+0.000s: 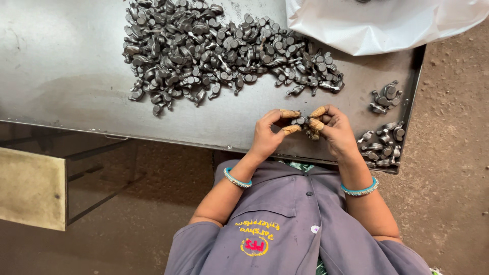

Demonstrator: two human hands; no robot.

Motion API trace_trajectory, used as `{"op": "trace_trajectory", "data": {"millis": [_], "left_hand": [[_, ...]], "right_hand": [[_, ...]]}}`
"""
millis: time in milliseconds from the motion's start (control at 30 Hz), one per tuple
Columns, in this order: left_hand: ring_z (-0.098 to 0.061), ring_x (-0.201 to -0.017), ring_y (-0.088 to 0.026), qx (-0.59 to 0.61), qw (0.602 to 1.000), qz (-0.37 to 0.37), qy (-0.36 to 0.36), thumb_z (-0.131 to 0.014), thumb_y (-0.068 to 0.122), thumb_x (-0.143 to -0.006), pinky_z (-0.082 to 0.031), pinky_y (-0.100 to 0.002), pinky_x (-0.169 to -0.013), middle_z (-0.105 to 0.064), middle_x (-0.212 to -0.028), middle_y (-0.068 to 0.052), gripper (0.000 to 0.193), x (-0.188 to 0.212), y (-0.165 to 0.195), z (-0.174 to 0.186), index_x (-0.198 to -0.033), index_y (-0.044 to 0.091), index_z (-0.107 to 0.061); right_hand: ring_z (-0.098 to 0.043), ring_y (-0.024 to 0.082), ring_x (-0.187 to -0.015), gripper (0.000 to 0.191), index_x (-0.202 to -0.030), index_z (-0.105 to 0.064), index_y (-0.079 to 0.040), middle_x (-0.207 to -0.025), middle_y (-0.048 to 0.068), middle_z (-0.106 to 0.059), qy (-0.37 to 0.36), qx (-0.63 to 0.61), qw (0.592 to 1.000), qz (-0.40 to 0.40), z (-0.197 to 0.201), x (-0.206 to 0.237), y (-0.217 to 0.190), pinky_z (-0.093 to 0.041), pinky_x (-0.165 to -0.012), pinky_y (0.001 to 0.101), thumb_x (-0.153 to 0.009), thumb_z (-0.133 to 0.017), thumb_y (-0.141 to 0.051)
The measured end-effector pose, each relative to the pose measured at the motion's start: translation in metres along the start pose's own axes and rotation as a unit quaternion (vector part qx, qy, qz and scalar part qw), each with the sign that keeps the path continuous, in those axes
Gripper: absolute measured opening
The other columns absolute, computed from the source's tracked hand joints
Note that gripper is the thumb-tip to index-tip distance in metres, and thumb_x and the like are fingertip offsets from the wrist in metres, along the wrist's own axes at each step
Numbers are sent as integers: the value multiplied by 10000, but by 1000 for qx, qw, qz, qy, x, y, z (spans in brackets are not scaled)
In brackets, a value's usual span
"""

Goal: The person sits at a metal table and sorts small dark metal castings, picking items one at a time from a pile, turning them in their hands, and placing them into a white sack at the edge of the table. They occasionally sweep items across the table and continue handling the parts throughout the episode.

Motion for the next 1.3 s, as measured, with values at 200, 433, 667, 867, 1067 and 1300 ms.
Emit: {"op": "trace_trajectory", "data": {"millis": [200, 433, 667, 867, 1067, 1300], "left_hand": [[-732, -985, -131, 120, 989, 89, -16, -655, -73, -851, -596, -282, -912, -768, -1084, -73, 325, 5, -26, -6, -1166, -11, -708], [-725, -938, -110, 101, 989, 111, -7, -780, 31, -853, -578, -269, -834, -768, -1034, -62, 368, 2, -18, -3, -1205, 18, -675], [-679, -836, -148, -19, 998, 48, 38, -796, 62, -838, -551, -275, -750, -699, -997, -57, 381, -1, 2, 10, -1207, 50, -702], [-674, -818, -166, -31, 997, 42, 64, -795, 51, -839, -547, -298, -736, -681, -983, -64, 347, -2, 6, 13, -1173, 40, -700], [-662, -895, -270, -112, 990, -18, 87, -803, 90, -892, -542, -363, -776, -665, -1031, -95, 286, 11, 20, 6, -1151, 53, -686], [-575, -1081, -334, -252, 953, -145, 80, -759, 160, -899, -454, -452, -951, -603, -1204, -135, 311, 35, 29, -19, -1196, 91, -696]], "right_hand": [[-662, 119, -652, 138, -1026, -604, -20, -836, 72, -713, 1, -72, 996, -55, -2, 3, 5, -508, -534, 225, -977, -708, -96], [-676, 132, -621, 214, -1048, -591, -46, -775, 98, -705, -22, 40, 994, -101, -13, -3, -15, -448, -454, 205, -909, -747, -88], [-736, 174, -861, 322, -1201, -585, -65, -984, 114, -745, 29, -185, 975, 118, -8, -35, -79, -574, -679, 249, -939, -762, -9], [-665, 126, -819, 272, -1163, -608, -37, -1017, 112, -751, -4, 9, 996, 83, -25, -46, -53, -523, -681, 232, -931, -741, 12], [-676, 93, -891, 263, -1115, -649, -18, -1017, 52, -729, -9, 109, 992, 63, -28, -44, -35, -556, -758, 222, -876, -755, 12], [-679, 111, -908, 210, -1073, -677, -9, -1004, 50, -731, 5, 219, 963, 154, -23, -60, -89, -562, -815, 245, -885, -771, -1]]}}
Point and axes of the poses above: each hand's wrist, its own x-axis away from the middle knuckle, its own z-axis out of the back of the hand, y = z × x, the point moved 5 cm from there along -x, towards the middle knuckle
